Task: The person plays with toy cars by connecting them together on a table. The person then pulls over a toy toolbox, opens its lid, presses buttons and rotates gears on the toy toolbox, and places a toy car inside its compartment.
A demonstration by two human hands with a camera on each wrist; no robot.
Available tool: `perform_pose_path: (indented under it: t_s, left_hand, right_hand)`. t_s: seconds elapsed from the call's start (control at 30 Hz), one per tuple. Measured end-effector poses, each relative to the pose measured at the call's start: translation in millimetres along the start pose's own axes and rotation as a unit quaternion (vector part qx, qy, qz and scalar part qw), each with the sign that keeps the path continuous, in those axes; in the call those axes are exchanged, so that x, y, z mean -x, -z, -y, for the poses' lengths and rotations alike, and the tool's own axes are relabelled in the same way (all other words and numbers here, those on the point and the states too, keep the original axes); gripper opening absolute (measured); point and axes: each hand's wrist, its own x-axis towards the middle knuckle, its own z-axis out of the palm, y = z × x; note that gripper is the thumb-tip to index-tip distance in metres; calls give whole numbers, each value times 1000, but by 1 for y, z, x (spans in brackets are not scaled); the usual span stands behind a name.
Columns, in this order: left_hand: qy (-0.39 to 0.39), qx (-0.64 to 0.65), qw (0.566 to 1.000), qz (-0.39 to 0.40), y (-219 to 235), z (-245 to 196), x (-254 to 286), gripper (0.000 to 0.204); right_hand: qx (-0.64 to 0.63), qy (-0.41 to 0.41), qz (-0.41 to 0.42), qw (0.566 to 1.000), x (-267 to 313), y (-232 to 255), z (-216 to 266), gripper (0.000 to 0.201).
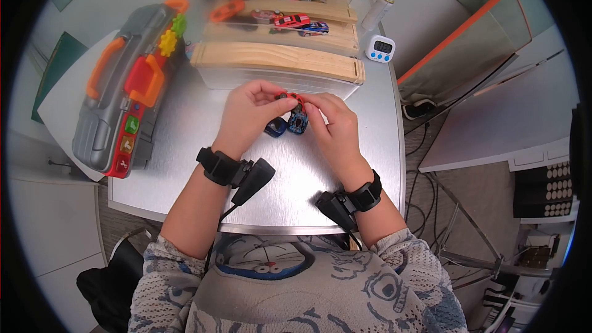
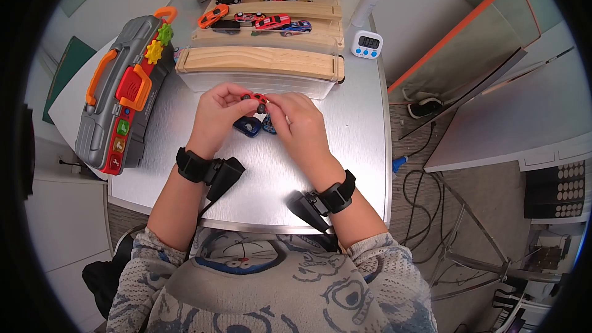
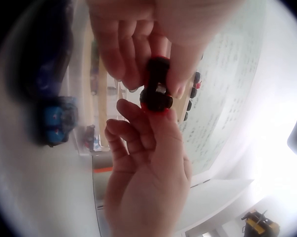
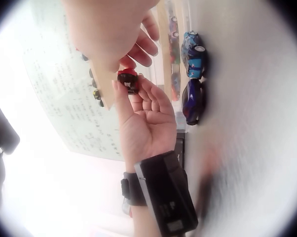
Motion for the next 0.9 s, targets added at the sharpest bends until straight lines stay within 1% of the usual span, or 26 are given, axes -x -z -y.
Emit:
perform_pose_path:
  t_s: [0.07, 0.1, 0.17, 0.23, 0.3, 0.37, 0.4, 0.47, 0.57, 0.63, 0.67, 0.77, 0.9]
  left_hand:
    - [2, -1, 1000, -13, 2, 2, -1, 14]
    - [8, 0, 1000, -22, 3, 3, -2, 12]
    - [12, 0, 999, -30, 4, 2, -2, 11]
    - [33, -10, 999, -25, 3, 0, -1, 12]
    - [36, 2, 999, -24, 2, 2, -1, 13]
    - [38, 13, 999, -23, 0, 1, -1, 15]
    - [43, 16, 999, -23, -1, 0, -1, 17]
    - [48, 19, 998, -22, 0, 0, -1, 18]
    - [57, 22, 998, -5, 2, 0, -2, 19]
    - [85, 19, 996, 2, 2, 0, -2, 20]
    - [86, 19, 996, 2, 2, 0, -2, 20]
    - [92, 23, 995, 4, 2, 1, -2, 21]
    - [84, 50, 995, 0, 2, 2, -2, 22]
  right_hand:
    - [-28, -21, 20, 999, 0, 1, 4, 19]
    - [-28, -20, 21, 999, 0, 0, 3, 19]
    - [-33, -44, 45, 997, 0, -1, 2, 22]
    - [-43, -55, 28, 997, 2, -4, -3, 22]
    - [-52, -65, 11, 996, 2, -5, -4, 22]
    - [-104, -107, -6, 989, 2, -5, -4, 23]
    - [-104, -107, -7, 989, 2, -5, -4, 23]
    - [-137, -140, -10, 981, 3, -7, -6, 23]
    - [-161, -152, -5, 975, 4, -8, -10, 24]
    - [-171, -165, -9, 971, 6, -11, -13, 25]
    - [-180, -177, -13, 967, 7, -12, -14, 25]
    - [-212, -174, -15, 961, 7, -12, -15, 25]
    - [-217, -185, 0, 958, 5, -8, -12, 25]
